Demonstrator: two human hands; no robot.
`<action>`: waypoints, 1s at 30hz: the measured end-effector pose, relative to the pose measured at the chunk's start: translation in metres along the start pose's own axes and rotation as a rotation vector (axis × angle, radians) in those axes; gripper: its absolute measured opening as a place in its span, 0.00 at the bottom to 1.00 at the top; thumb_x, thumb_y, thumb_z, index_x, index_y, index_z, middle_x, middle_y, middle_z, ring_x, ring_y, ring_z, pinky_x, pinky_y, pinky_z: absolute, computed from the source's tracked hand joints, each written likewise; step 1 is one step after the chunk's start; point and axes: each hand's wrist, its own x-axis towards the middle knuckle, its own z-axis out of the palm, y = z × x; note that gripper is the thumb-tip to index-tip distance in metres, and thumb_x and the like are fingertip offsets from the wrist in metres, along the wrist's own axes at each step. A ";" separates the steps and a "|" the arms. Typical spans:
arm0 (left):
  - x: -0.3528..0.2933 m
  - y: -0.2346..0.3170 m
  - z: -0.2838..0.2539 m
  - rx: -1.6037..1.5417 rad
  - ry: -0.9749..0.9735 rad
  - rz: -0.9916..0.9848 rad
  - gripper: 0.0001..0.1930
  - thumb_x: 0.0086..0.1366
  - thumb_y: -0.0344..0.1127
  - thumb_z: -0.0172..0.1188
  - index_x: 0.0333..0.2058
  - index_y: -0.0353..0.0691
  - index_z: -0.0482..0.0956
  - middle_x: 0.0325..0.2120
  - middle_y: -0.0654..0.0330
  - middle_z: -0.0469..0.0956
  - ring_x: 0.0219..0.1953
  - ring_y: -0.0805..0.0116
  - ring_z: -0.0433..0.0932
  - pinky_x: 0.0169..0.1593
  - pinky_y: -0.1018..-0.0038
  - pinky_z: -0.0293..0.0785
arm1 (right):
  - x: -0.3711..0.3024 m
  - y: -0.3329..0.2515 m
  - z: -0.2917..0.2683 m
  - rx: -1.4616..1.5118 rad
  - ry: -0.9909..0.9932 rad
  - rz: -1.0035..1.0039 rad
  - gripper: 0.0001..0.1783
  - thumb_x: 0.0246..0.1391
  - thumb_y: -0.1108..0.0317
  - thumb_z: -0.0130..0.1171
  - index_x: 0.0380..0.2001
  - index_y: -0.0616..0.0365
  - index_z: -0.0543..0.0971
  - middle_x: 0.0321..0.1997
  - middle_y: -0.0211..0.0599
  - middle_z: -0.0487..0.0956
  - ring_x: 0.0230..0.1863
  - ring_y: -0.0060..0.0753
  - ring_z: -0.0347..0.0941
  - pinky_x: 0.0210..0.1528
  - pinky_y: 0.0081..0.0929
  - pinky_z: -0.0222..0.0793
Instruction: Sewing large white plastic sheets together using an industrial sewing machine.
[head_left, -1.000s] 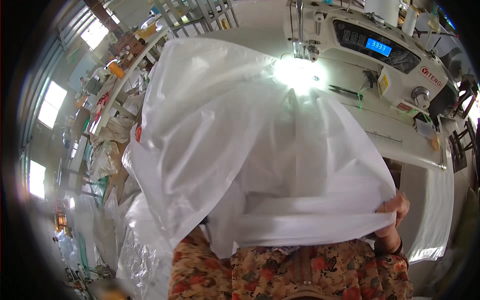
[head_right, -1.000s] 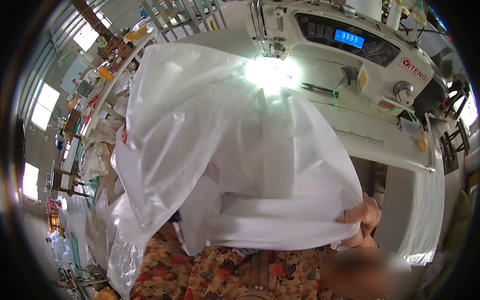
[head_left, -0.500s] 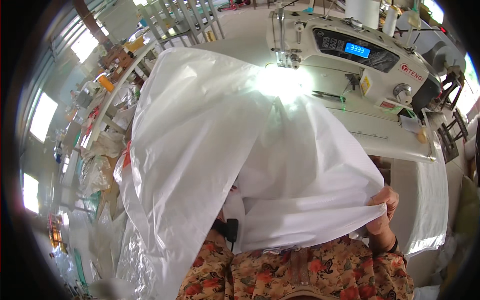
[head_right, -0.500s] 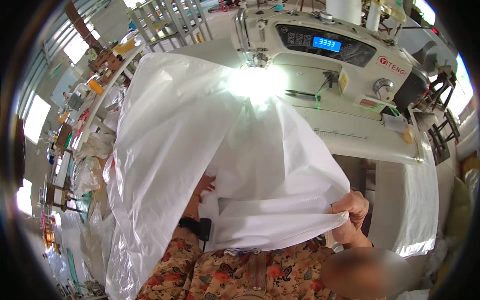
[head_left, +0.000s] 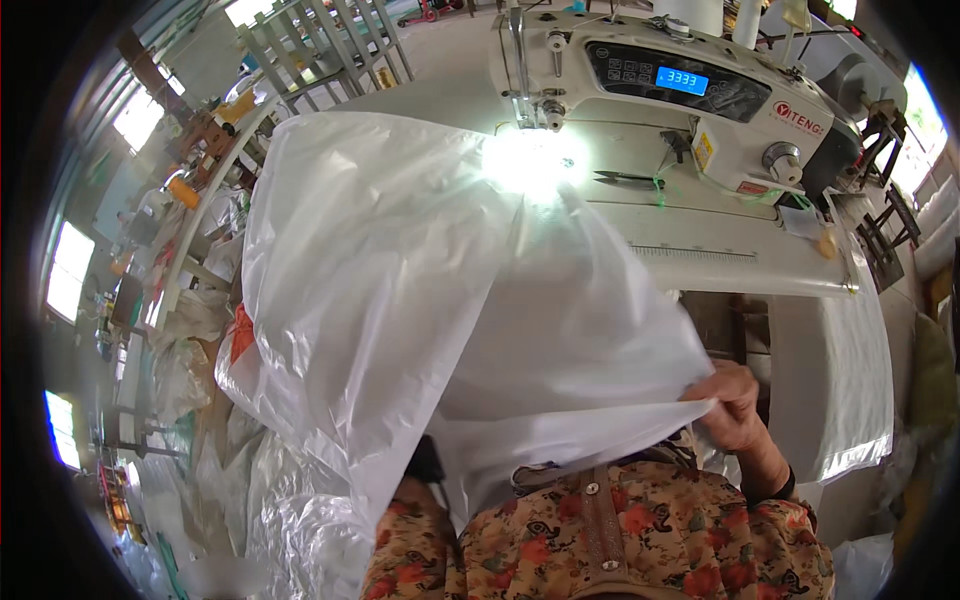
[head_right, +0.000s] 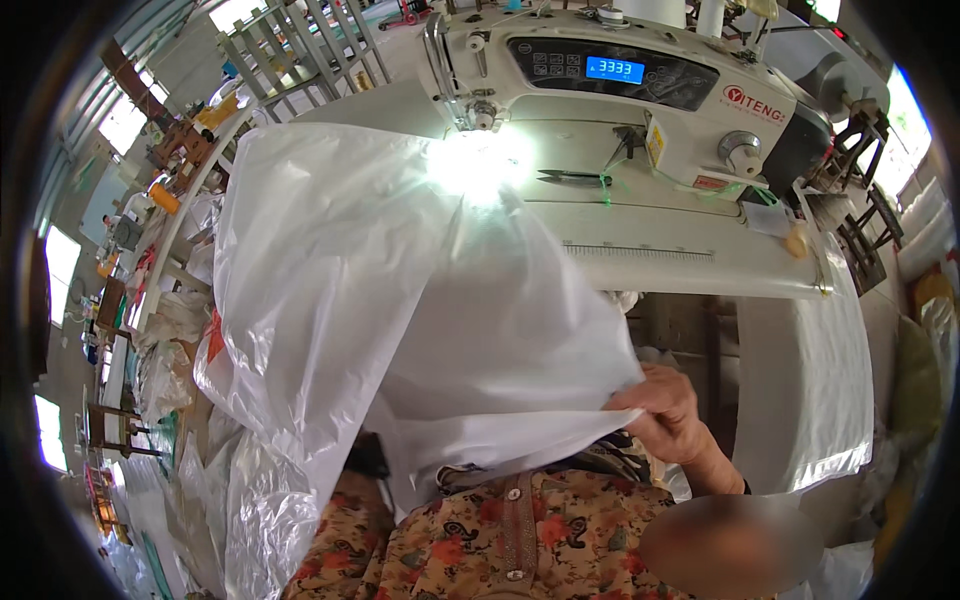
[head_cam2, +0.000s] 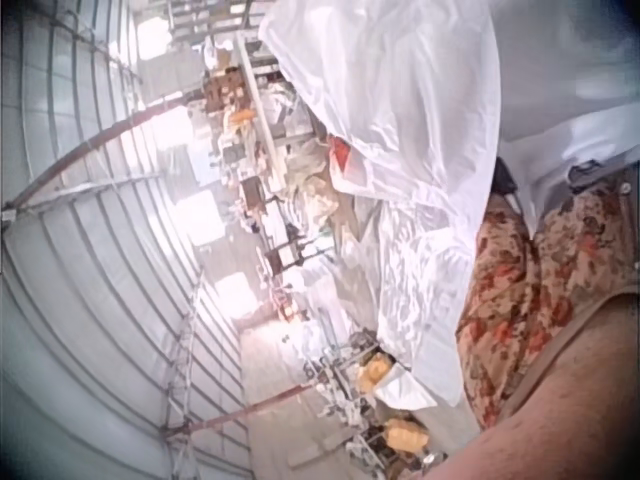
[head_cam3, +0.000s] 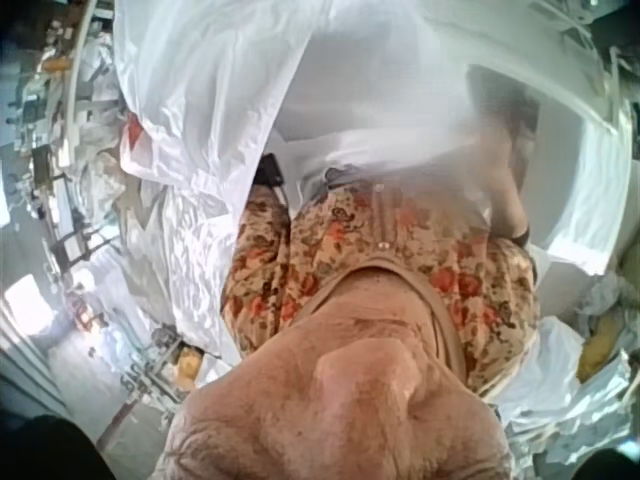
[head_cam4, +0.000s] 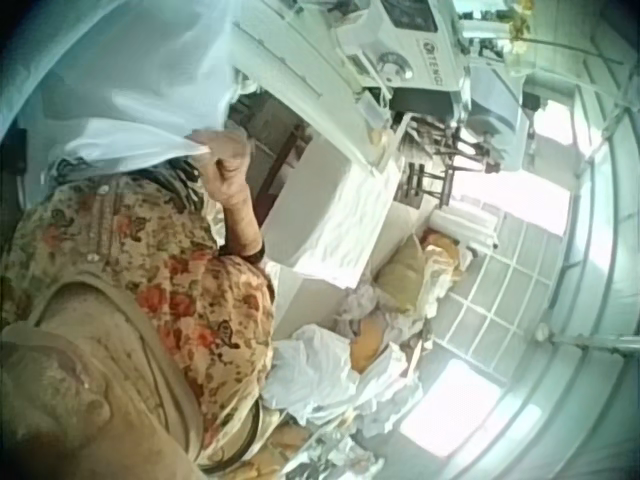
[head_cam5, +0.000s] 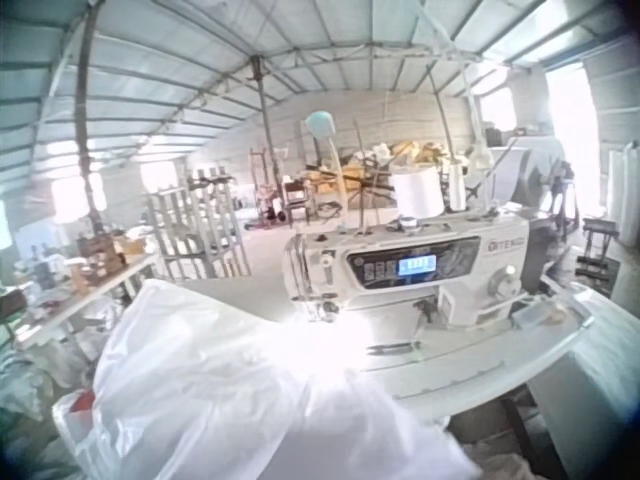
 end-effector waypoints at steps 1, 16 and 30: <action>-0.012 -0.001 -0.011 -0.005 0.004 -0.005 0.25 0.66 0.41 0.54 0.59 0.36 0.64 0.48 0.52 0.77 0.53 0.58 0.74 0.57 0.63 0.68 | 0.000 0.006 0.003 -0.031 -0.116 -0.007 0.10 0.51 0.67 0.61 0.33 0.63 0.79 0.22 0.42 0.78 0.24 0.44 0.75 0.37 0.33 0.70; -0.108 0.003 -0.102 -0.020 -0.014 -0.076 0.26 0.67 0.42 0.53 0.59 0.37 0.64 0.47 0.53 0.78 0.52 0.58 0.75 0.57 0.62 0.68 | -0.006 0.146 0.156 0.079 -0.758 0.432 0.17 0.59 0.59 0.48 0.46 0.54 0.79 0.43 0.48 0.79 0.41 0.51 0.76 0.45 0.41 0.71; -0.056 0.119 -0.175 -0.364 -0.221 0.583 0.26 0.69 0.45 0.50 0.60 0.36 0.63 0.46 0.51 0.78 0.51 0.58 0.76 0.56 0.61 0.69 | 0.187 0.075 0.100 0.537 0.212 0.657 0.20 0.63 0.71 0.40 0.54 0.74 0.64 0.52 0.46 0.73 0.44 0.39 0.77 0.43 0.31 0.77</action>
